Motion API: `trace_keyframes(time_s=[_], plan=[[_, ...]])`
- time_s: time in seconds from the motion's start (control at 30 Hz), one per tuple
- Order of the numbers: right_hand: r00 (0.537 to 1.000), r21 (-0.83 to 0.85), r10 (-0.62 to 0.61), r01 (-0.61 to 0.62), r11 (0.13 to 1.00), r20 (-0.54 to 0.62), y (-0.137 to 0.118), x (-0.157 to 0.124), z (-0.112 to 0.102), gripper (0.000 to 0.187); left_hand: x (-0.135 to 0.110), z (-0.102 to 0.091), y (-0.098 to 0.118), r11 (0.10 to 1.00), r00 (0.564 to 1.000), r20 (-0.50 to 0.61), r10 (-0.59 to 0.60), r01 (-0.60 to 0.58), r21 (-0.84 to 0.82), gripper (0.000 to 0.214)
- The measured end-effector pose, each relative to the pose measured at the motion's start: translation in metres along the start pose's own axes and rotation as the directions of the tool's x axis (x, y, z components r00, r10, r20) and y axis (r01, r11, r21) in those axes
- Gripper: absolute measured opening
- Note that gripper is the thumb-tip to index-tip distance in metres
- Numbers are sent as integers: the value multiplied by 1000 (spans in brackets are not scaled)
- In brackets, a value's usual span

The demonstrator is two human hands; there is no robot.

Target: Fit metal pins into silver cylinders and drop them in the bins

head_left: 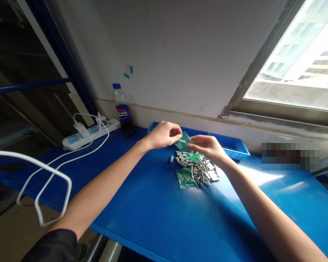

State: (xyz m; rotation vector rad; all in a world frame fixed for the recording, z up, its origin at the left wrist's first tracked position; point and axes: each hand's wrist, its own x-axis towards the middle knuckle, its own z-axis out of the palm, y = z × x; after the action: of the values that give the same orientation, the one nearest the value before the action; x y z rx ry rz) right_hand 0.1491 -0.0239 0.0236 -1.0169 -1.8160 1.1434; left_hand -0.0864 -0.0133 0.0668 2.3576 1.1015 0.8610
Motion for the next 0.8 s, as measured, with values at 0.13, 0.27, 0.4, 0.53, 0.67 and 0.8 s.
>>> trace_keyframes(time_s=[0.13,0.27,0.4,0.53,0.67,0.8], plan=[[998,49,-24,27,998,-59,-1,12,17,47,-2,-19,-5,998,996,87,21,-15,-66,21],[993,-14,-89,88,996,-74,-7,33,30,38,-5,-41,-16,1000,999,35,7,-8,24,14],[972,-174,-197,174,969,-126,-10,48,33,31,-8,-58,-43,962,987,-161,-6,50,270,13],[975,-170,-174,150,974,-138,-6,44,32,28,-11,-58,-70,872,980,-185,-76,155,465,19],[984,-165,-133,113,980,-117,-7,33,23,28,-13,-47,-78,837,971,6,-239,203,509,22],[993,-385,-109,81,919,-50,-15,24,2,26,-10,-36,-65,811,970,23,-242,190,554,26]])
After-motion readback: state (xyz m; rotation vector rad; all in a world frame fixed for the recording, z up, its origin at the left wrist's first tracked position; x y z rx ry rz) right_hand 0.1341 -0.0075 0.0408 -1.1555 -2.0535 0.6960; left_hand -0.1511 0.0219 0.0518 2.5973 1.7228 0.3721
